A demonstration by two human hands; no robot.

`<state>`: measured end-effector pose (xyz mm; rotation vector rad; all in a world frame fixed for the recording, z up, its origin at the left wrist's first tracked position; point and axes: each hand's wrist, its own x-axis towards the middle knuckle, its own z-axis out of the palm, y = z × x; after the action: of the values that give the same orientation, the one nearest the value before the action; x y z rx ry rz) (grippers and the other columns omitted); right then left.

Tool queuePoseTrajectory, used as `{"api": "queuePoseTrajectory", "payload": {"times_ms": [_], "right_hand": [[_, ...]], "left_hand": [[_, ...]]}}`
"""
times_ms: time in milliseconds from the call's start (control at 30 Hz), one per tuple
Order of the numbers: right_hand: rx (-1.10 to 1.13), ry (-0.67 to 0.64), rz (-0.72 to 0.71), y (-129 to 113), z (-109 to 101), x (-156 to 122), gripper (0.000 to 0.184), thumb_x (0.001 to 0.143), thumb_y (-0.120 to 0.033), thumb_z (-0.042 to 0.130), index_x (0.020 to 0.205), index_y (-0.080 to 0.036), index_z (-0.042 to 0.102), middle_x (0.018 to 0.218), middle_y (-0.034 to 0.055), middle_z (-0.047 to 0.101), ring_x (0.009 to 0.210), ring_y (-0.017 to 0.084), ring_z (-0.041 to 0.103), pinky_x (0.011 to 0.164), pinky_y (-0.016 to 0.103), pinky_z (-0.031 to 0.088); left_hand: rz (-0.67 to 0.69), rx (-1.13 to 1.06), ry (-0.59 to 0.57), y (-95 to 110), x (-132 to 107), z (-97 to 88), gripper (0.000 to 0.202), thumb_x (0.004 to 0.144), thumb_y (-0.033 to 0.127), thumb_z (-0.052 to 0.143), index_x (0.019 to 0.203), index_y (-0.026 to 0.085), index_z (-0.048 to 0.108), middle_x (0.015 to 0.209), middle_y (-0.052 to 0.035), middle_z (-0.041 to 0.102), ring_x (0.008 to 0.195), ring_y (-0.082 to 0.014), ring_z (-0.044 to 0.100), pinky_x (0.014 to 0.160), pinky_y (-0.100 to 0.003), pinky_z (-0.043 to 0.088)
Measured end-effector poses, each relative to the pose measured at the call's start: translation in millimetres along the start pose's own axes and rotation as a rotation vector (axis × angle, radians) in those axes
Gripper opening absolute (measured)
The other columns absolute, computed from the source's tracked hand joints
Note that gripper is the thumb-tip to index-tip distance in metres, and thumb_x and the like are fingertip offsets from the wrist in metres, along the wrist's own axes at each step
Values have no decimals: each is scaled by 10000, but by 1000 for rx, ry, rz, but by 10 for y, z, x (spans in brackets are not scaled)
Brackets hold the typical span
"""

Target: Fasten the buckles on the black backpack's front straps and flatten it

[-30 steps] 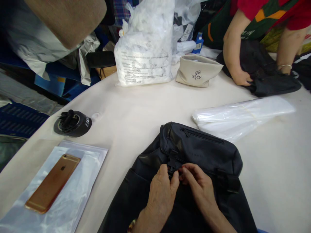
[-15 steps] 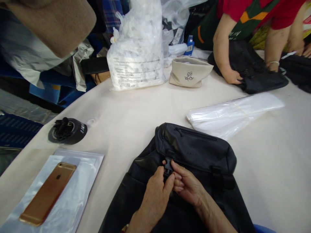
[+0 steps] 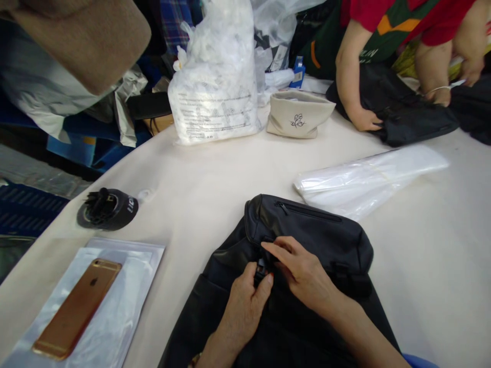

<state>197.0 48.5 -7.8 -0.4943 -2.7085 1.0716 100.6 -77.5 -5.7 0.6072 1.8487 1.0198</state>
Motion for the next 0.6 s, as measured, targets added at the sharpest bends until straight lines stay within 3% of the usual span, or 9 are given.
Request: {"api": "queuePoseTrajectory", "payload": {"times_ms": [100, 200, 300, 467, 600], "right_hand": [[-142, -200, -142, 93, -44, 162, 530, 790, -47, 382, 1254, -304, 403, 1080, 65, 505, 923, 150, 545, 750, 289, 490], [-218, -328, -212, 92, -102, 300, 416, 824, -110, 400, 1199, -279, 457, 989, 45, 513, 801, 129, 550, 659, 255, 476], [-268, -428, -273, 64, -155, 385, 301, 842, -138, 395, 1092, -240, 526, 941, 36, 514, 731, 118, 543, 606, 239, 447], [-287, -433, -318, 72, -179, 430, 229, 821, -97, 392, 924, -215, 558, 1046, 41, 508, 687, 101, 553, 586, 235, 435], [-253, -431, -361, 85, -179, 430, 253, 774, -24, 389, 892, -185, 543, 1192, 79, 494, 810, 140, 598, 673, 267, 480]], "left_hand": [[6, -12, -28, 9, 20, -29, 225, 815, 406, 434, 794, 188, 487, 737, 13, 532, 704, -141, 478, 654, -275, 359], [27, -69, -64, -7, 33, -56, 217, 803, 397, 475, 823, 184, 511, 777, 9, 550, 738, -140, 486, 670, -265, 362], [23, -178, -91, -61, 30, -50, 264, 796, 433, 488, 858, 178, 522, 674, 32, 502, 615, -111, 445, 582, -243, 343], [-25, -384, -30, -136, 11, 39, 304, 772, 455, 512, 833, 159, 529, 515, 65, 399, 482, -86, 359, 507, -234, 285], [-105, -375, 36, -98, 2, 97, 248, 759, 406, 523, 734, 161, 548, 480, 61, 414, 465, -84, 373, 503, -234, 286]]}}
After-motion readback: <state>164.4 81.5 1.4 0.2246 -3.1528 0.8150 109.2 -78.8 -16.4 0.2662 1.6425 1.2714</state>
